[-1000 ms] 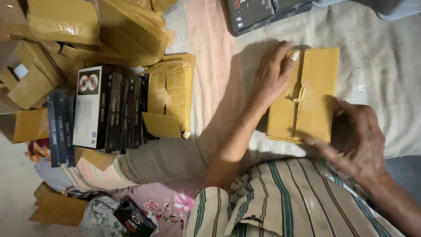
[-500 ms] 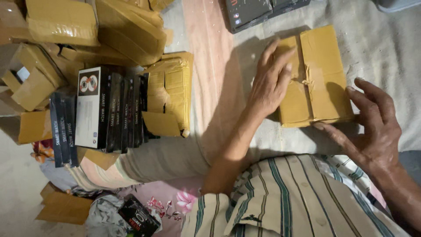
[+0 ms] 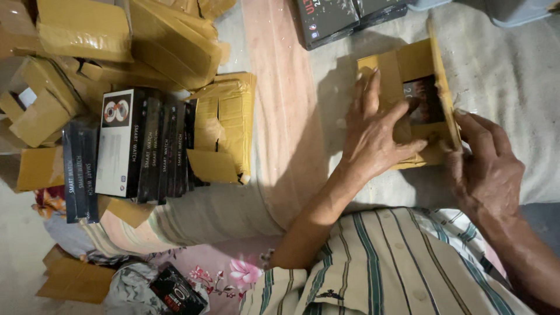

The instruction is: The person places small product boxes into larger cardboard shipping boxes, folds the flaps, and seals them with tape. The person repeats this process for multiple units, stacking the sealed packages on the work surface.

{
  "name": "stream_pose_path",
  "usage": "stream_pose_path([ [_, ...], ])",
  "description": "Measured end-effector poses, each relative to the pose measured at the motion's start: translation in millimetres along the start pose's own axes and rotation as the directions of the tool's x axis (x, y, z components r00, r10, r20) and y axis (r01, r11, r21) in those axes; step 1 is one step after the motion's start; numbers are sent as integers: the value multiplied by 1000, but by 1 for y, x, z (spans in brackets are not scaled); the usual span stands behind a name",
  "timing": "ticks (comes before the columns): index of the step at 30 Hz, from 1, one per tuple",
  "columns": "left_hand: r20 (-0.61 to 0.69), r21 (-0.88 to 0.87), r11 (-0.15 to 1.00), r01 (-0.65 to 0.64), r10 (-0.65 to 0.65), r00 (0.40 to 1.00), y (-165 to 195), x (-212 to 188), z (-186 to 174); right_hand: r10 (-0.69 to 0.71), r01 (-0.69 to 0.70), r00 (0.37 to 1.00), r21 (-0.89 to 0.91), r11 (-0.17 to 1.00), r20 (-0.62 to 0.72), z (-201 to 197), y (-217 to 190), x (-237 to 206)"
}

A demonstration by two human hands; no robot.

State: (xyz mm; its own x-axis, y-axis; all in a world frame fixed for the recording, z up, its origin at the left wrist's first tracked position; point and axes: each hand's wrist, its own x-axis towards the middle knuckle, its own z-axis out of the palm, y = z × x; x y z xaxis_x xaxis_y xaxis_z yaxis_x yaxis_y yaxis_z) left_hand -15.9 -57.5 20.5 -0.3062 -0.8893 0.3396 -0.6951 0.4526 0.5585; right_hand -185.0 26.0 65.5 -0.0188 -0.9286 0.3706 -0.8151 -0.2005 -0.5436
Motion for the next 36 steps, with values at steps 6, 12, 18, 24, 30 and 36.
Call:
stream_pose_path([
  [6, -60, -8, 998, -59, 58, 996, 0, 1, -8, 38, -39, 999, 48, 998, 21, 0, 13, -4],
  [12, -267, -319, 948, 19, -109, 958, 5, -13, -24, -110, 142, 978, -178, 974, 179, 3, 15, -4],
  [18, -206, -198, 979, -37, -4, 979, 13, -21, -23, -146, 180, 973, -194, 964, 180, 7, 22, -1],
  [24, 42, 242, 965, -102, 95, 995, 13, -21, -13, 58, -99, 986, 265, 959, 156, -1, 34, -7],
  [30, 376, 414, 898, -148, -21, 926, 14, -8, -11, -31, 12, 997, 276, 961, 67, -8, 35, 3],
  [36, -18, -487, 872, 49, -66, 998, -15, 23, -38, 2, 25, 999, 536, 844, -49, -14, 58, 35],
])
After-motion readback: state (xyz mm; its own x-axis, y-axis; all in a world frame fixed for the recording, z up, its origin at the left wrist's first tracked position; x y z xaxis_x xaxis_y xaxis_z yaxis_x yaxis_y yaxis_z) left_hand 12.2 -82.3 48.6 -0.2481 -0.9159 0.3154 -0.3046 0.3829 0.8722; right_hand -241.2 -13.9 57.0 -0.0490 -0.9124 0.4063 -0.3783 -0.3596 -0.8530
